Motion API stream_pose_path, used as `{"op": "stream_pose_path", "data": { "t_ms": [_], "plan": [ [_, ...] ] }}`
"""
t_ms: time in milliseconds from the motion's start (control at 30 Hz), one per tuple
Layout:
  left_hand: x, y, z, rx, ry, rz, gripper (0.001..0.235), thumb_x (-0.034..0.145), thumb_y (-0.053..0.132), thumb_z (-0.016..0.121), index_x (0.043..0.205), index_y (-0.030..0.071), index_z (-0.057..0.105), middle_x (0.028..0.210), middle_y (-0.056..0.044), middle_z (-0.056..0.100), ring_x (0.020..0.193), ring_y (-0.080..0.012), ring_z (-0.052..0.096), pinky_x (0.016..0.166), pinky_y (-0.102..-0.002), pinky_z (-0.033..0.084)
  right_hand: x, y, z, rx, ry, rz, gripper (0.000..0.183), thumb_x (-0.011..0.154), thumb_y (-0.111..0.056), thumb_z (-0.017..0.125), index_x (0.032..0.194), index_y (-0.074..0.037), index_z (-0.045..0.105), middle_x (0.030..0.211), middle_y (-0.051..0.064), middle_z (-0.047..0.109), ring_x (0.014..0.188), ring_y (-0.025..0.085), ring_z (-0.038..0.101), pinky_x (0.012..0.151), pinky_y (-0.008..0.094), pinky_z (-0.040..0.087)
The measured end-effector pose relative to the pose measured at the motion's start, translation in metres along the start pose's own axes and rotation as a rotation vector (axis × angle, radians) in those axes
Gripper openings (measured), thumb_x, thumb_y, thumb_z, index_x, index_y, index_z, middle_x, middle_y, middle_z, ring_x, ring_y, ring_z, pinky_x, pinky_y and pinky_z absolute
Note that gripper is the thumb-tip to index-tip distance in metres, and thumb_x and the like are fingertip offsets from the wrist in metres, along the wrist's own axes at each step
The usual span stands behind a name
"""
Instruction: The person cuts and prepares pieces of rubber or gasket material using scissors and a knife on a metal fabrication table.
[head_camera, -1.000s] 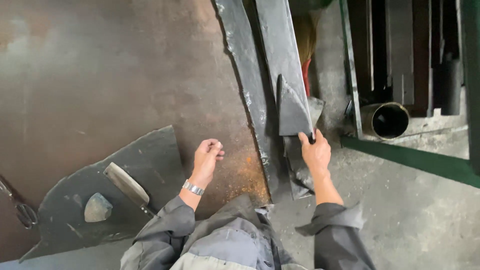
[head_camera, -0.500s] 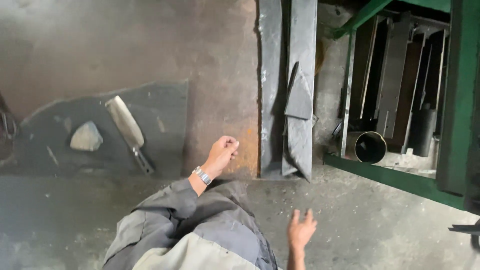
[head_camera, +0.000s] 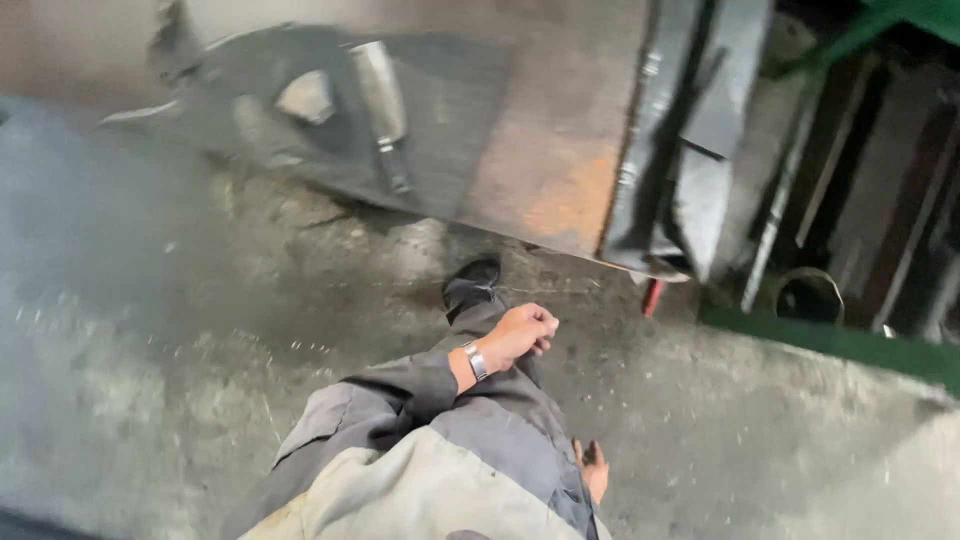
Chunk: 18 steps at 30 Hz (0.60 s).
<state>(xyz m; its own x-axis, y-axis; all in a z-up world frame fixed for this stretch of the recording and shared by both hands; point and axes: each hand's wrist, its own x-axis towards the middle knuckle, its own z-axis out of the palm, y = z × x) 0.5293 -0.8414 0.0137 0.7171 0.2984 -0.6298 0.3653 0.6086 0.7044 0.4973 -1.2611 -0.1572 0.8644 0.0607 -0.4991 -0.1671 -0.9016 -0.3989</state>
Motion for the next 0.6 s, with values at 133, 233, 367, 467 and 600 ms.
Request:
{"op": "stream_pose_path", "data": {
  "t_ms": [133,233,367,467,600],
  "plan": [
    [-0.031,0.010,-0.054,-0.134,0.110,-0.065,0.019,0.096,0.023,0.069,0.103,0.006,0.063,0.091,-0.005,0.068,0.072,-0.0134,0.065,0.060,-0.029,0.053,-0.008,0.007,-0.010,-0.194,-0.174,-0.076,0.067,0.085,-0.048,0.072,0.139,-0.009,0.063,0.127,0.020,0.069,0.120,0.036,0.065,0.099,0.045,0.052],
    [-0.047,0.027,-0.106,-0.216,0.183,0.022,0.020,0.096,0.023,0.068,0.104,0.006,0.064,0.092,-0.005,0.068,0.073,-0.0135,0.065,0.062,-0.029,0.054,0.037,0.026,0.026,-0.324,-0.263,-0.090,0.065,0.082,-0.047,0.072,0.138,-0.013,0.066,0.127,0.018,0.070,0.122,0.035,0.065,0.098,0.045,0.052],
    [-0.084,0.041,-0.185,-0.352,0.270,0.131,0.021,0.097,0.023,0.068,0.107,0.005,0.064,0.093,-0.005,0.067,0.074,-0.0149,0.065,0.063,-0.030,0.055,0.020,-0.124,0.042,-0.307,-0.186,-0.183,0.063,0.090,-0.052,0.068,0.126,-0.001,0.070,0.116,0.025,0.075,0.114,0.043,0.069,0.097,0.047,0.054],
    [-0.112,0.045,-0.264,-0.421,0.318,0.117,0.022,0.097,0.024,0.068,0.107,0.004,0.063,0.093,-0.005,0.068,0.074,-0.0152,0.065,0.063,-0.030,0.055,0.042,-0.199,0.078,-0.309,-0.071,-0.421,0.065,0.091,-0.052,0.069,0.132,-0.001,0.069,0.121,0.027,0.072,0.117,0.044,0.067,0.100,0.048,0.053],
    [-0.146,0.033,-0.396,-0.421,0.344,0.093,0.023,0.097,0.021,0.068,0.109,0.002,0.061,0.092,-0.007,0.067,0.073,-0.0159,0.064,0.061,-0.030,0.053,0.007,-0.344,0.145,-0.281,-0.100,-0.347,0.067,0.090,-0.051,0.068,0.136,-0.001,0.065,0.124,0.026,0.070,0.118,0.042,0.066,0.100,0.049,0.051]
  ]
}}
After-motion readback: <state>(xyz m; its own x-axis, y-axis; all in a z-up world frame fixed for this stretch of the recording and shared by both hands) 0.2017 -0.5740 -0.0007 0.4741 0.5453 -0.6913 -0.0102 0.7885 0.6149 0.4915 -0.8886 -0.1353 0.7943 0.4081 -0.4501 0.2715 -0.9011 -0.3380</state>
